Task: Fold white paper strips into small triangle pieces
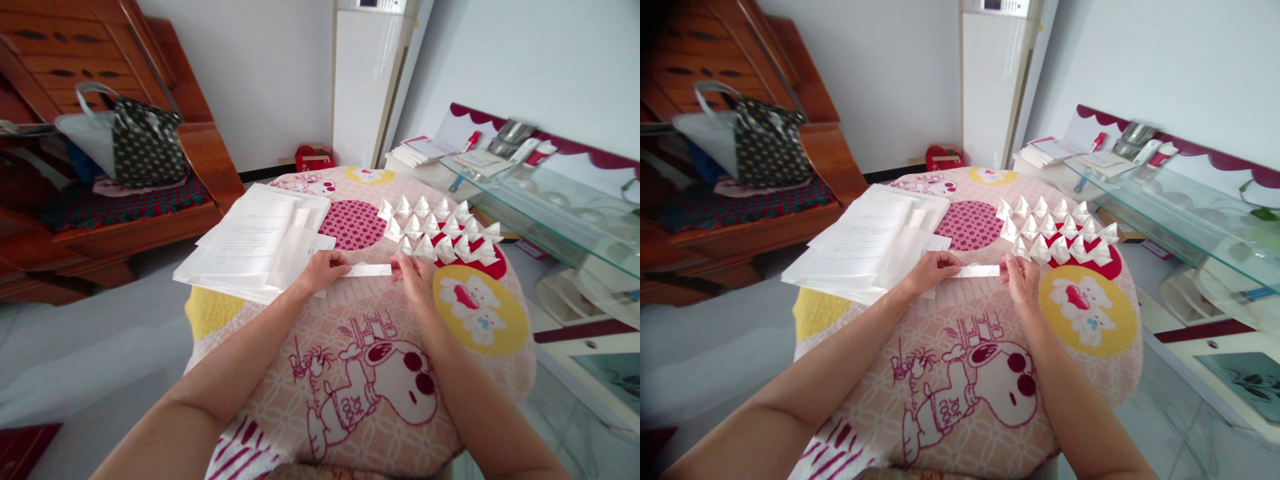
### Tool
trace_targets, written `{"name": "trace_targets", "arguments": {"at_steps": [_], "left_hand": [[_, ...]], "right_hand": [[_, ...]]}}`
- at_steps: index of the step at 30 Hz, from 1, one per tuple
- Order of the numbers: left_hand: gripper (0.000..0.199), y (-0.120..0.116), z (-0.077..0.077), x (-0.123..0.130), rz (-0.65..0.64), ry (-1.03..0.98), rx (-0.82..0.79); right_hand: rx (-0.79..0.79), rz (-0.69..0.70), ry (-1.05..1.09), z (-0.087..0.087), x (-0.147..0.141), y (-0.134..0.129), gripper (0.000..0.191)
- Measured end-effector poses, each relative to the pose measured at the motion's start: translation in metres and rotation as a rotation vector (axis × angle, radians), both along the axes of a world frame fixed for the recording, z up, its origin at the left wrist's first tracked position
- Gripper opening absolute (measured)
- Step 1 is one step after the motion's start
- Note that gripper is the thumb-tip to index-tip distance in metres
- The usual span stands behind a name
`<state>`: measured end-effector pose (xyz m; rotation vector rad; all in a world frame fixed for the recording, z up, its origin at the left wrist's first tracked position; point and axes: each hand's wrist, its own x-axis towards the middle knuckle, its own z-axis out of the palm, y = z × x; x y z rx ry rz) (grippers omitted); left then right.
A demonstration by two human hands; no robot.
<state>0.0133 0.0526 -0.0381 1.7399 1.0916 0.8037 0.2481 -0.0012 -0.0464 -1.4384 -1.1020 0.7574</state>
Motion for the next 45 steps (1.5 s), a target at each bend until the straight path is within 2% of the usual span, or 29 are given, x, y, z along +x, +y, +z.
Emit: {"name": "trace_targets", "arguments": {"at_steps": [2,5,9,16,21,24,28,31,34,38,45], "left_hand": [[0.022,0.000,0.000,0.001,0.030,-0.136,-0.078],[0.027,-0.003,0.003,0.003,0.053,-0.269,-0.171],[0.032,-0.006,0.006,0.004,0.031,-0.305,-0.238],[0.036,-0.012,0.012,0.006,-0.049,-0.312,-0.310],[0.036,-0.013,0.013,0.006,-0.084,-0.321,-0.306],[0.033,-0.011,0.010,0.007,-0.074,-0.320,-0.196],[0.020,-0.012,0.010,0.008,0.017,-0.281,0.156],[0.015,-0.017,0.014,0.010,-0.006,-0.205,0.319],[0.014,-0.021,0.016,0.011,-0.053,-0.126,0.386],[0.017,-0.020,0.014,0.011,-0.107,-0.169,0.268],[0.035,-0.018,0.014,0.009,-0.260,-0.397,-0.239]], "right_hand": [[0.031,0.028,0.080,0.003,-0.004,-0.001,0.045],[0.044,0.147,0.162,0.010,-0.012,-0.006,0.042],[0.032,0.276,0.167,0.014,-0.018,-0.011,0.037],[0.014,0.325,0.223,0.016,-0.017,-0.013,0.027],[-0.018,0.336,0.165,0.021,-0.015,-0.016,0.025],[-0.053,0.346,0.109,0.021,-0.016,-0.017,0.033],[-0.044,0.301,0.110,0.017,-0.017,-0.016,0.038],[-0.054,0.279,0.112,0.015,-0.017,-0.015,0.039],[-0.077,0.293,0.106,0.015,-0.017,-0.015,0.039],[-0.073,0.364,0.064,0.017,-0.017,-0.016,0.036],[-0.072,0.406,0.071,0.015,-0.017,-0.014,0.028]]}}
